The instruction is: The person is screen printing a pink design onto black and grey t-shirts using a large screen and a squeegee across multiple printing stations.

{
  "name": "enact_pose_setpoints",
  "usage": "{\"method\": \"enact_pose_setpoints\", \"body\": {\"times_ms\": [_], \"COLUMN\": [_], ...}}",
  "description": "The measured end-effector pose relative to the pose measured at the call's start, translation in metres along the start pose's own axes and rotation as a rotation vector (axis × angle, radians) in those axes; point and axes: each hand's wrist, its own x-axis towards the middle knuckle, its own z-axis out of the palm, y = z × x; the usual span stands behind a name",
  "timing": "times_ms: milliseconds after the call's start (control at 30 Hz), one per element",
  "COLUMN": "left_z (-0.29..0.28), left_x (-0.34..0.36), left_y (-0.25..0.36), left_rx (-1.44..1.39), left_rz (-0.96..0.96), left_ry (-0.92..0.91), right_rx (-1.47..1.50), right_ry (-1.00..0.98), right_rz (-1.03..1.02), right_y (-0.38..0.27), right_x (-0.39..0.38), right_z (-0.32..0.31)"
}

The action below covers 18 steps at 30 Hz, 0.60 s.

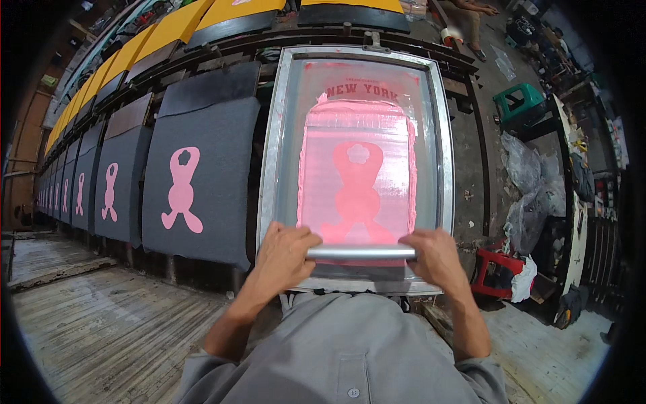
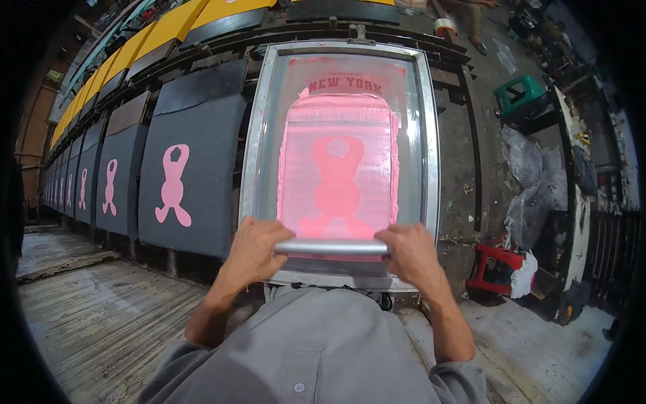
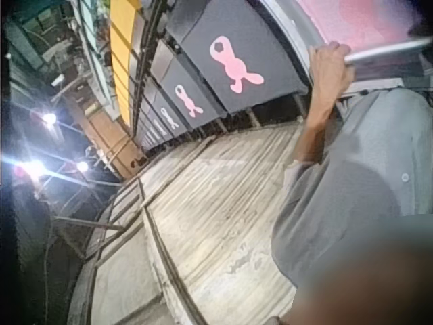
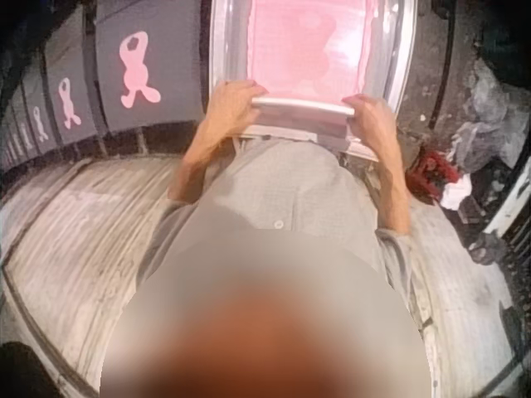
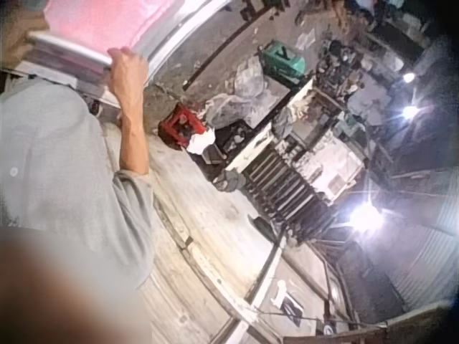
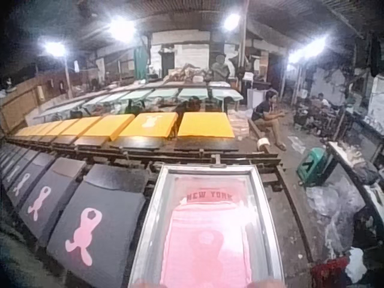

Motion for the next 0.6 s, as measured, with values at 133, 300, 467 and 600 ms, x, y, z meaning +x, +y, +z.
{"method": "enact_pose_setpoints", "body": {"times_ms": [133,300,467,600], "left_z": [-0.03,-0.044,-0.038,-0.041], "left_x": [0.071,0.174,0.211,0.2], "left_y": [-0.028,-0.084,-0.097,-0.091], "left_rx": [0.12,0.122,0.074,0.112], "left_rz": [0.066,0.076,-0.02,-0.09], "left_ry": [0.108,0.245,0.244,0.157], "right_rx": [-0.051,-0.1,-0.133,-0.086], "right_ry": [0.15,0.305,0.248,0.236], "right_rz": [0.002,0.015,0.059,0.05], "right_y": [0.023,0.059,0.087,0.083], "right_x": [0.068,0.165,0.21,0.203], "right_z": [-0.036,-0.061,-0.053,-0.051]}}
